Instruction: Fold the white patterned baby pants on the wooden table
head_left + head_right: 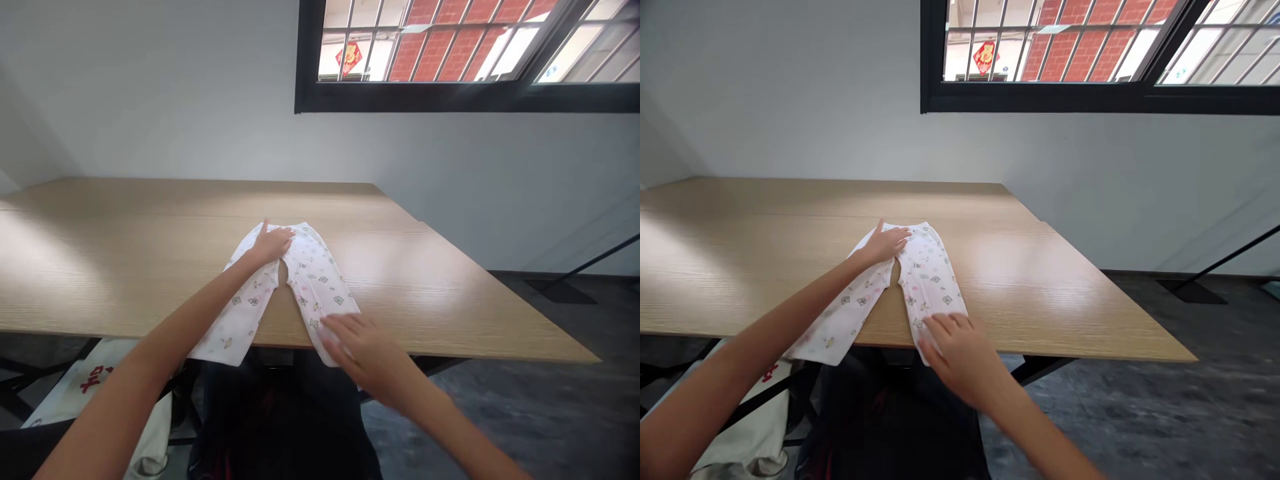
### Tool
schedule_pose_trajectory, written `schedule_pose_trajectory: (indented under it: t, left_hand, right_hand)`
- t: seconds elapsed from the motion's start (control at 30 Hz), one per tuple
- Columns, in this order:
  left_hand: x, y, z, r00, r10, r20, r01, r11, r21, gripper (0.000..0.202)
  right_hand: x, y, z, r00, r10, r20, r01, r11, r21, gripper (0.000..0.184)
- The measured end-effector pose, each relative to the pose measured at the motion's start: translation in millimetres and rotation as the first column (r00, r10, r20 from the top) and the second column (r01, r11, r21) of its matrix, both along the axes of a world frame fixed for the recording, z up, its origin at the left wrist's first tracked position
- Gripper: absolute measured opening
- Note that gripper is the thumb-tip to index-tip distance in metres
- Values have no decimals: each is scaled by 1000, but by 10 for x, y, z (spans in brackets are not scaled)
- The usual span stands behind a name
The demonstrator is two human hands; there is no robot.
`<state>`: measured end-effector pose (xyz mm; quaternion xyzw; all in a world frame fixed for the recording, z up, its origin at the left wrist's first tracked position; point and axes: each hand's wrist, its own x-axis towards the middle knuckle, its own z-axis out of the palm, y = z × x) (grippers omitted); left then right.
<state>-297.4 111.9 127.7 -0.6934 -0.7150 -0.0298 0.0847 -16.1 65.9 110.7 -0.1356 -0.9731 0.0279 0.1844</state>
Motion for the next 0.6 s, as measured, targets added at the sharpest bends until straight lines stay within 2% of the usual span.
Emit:
schedule_pose_trajectory:
  t: [0.07,0.13,0.2,0.3,0.37,0.4,0.53,0.6]
  left_hand:
    - [-64,-282,6,997,82,-6,-83,997,-11,37]
    - [-114,-480,-32,992,123,-16,-123,992,-35,28]
    - [-142,-566,-85,991,129,-24,-130,990,-57,26]
    - [-126,-629,-129,990,137,-20,-138,988,-73,24]
    - [-36,-797,-140,987,159,-12,-160,984,-77,29]
    - [40,-950,-152,984,177,-8,-177,981,-78,33]
    - [492,-1872,-272,960,280,-7,-280,959,-38,45]
    - [695,-2272,-345,949,314,11,-314,947,62,47]
  right_hand:
    - [-388,202,139,1000,-6,-17,4,993,-115,33]
    - [-903,428,213,998,-9,-62,0,989,-147,34]
    - [-1443,637,215,999,-31,-36,28,994,-103,38]
    - [-2056,863,123,989,-43,140,50,998,-44,38]
    - [-2262,951,33,977,-39,210,51,997,-53,36]
    - [-2312,980,-14,975,-43,218,58,996,-61,37]
    - [-2347,1034,-156,971,-75,227,98,991,-92,42]
    - [-2352,1042,-184,970,-74,231,102,989,-111,43]
